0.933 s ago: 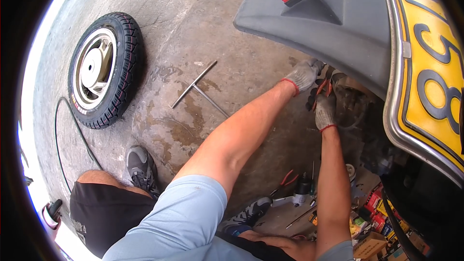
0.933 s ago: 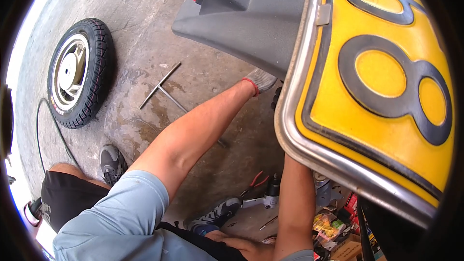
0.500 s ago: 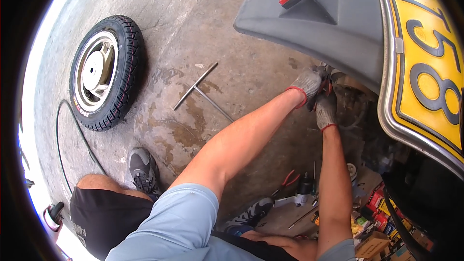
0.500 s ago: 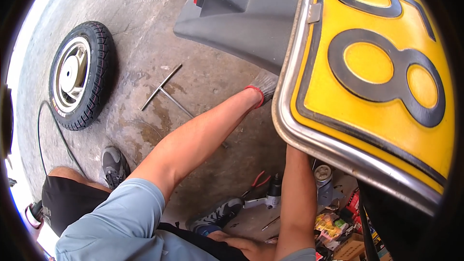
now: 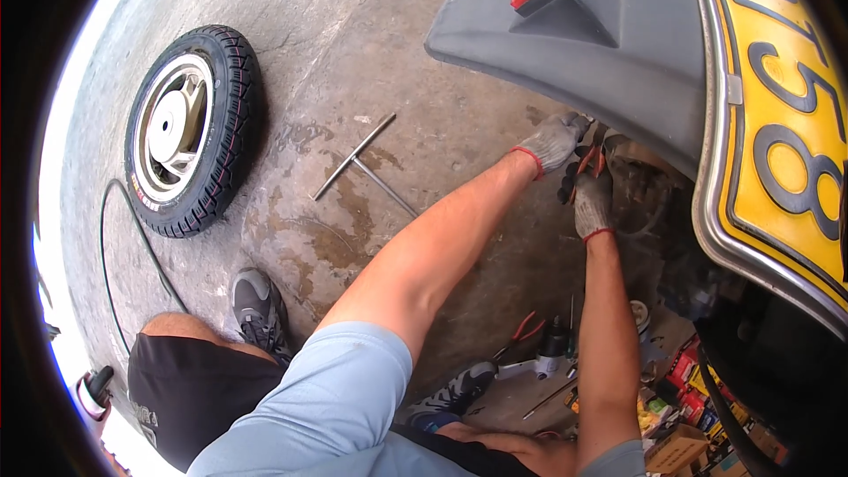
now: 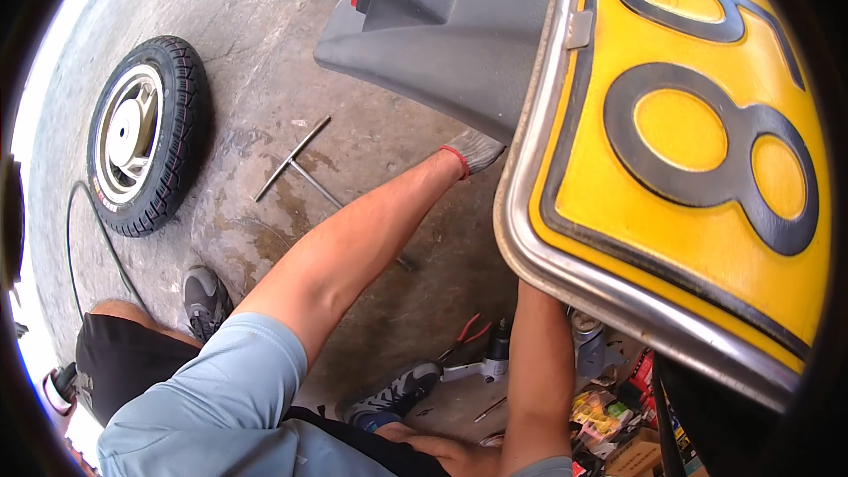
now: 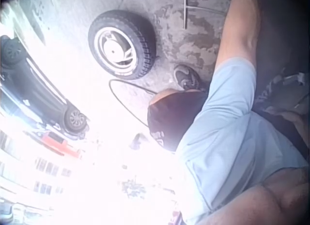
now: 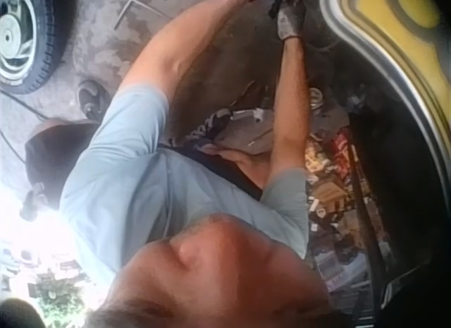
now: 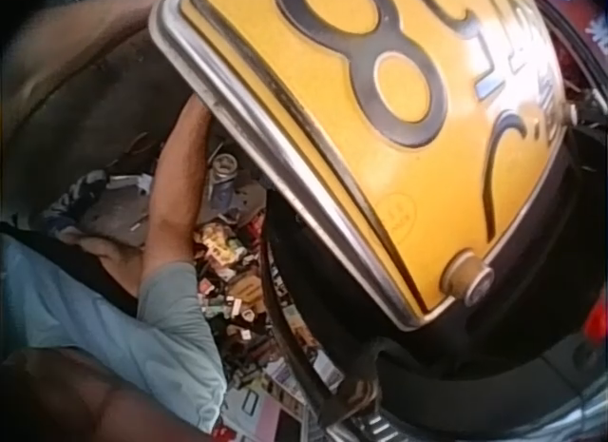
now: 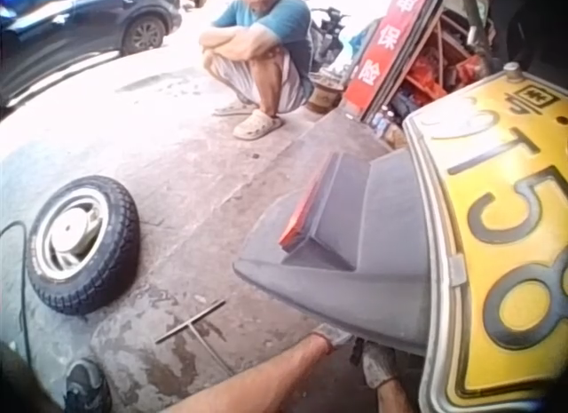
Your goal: Inflating a motorcycle tire, checking for leaks with soapy water, and performing mechanical repairs near the rear wheel hub.
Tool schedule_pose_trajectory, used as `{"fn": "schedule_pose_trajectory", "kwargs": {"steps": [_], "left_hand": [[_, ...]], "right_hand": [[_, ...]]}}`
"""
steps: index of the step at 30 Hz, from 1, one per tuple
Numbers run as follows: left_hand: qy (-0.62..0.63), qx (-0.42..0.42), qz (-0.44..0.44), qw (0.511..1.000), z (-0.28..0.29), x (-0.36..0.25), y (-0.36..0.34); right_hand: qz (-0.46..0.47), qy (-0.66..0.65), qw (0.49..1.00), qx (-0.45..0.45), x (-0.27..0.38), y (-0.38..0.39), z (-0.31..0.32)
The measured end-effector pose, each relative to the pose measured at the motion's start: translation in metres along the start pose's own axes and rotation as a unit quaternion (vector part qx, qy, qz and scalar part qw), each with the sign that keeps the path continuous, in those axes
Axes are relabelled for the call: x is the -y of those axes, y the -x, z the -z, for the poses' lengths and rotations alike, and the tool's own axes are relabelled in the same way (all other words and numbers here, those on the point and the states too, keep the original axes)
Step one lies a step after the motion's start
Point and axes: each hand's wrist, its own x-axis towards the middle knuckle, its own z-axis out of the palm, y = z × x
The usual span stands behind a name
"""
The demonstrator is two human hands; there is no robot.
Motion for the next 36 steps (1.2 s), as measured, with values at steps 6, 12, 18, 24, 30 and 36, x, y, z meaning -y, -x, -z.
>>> {"fn": "schedule_pose_trajectory", "kwargs": {"steps": [6, 12, 18, 24, 30, 36], "left_hand": [[-0.003, -0.01, -0.027, 1.0, -0.003, 0.004, -0.003], [-0.007, -0.019, -0.013, 1.0, -0.005, 0.0, 0.0], [-0.086, 0.041, 0.074, 0.993, -0.01, -0.054, -0.008], [-0.129, 0.055, 0.053, 0.989, 0.009, -0.043, 0.022], [-0.187, 0.047, -0.028, 0.981, -0.001, -0.014, 0.016], [0.038, -0.014, 0.0, 0.999, -0.005, -0.002, 0.003]], "right_hand": [[0.001, -0.003, 1.0, 0.005, -0.001, 0.0, 0.0], [0.021, 0.035, 0.999, -0.024, -0.006, -0.004, 0.002], [0.116, 0.136, 0.983, -0.051, -0.019, -0.023, 0.008], [0.165, 0.207, 0.963, -0.047, -0.014, -0.019, 0.007], [0.092, 0.133, 0.987, -0.023, -0.006, -0.004, 0.001], [0.083, 0.124, 0.988, -0.044, -0.008, -0.008, 0.001]]}}
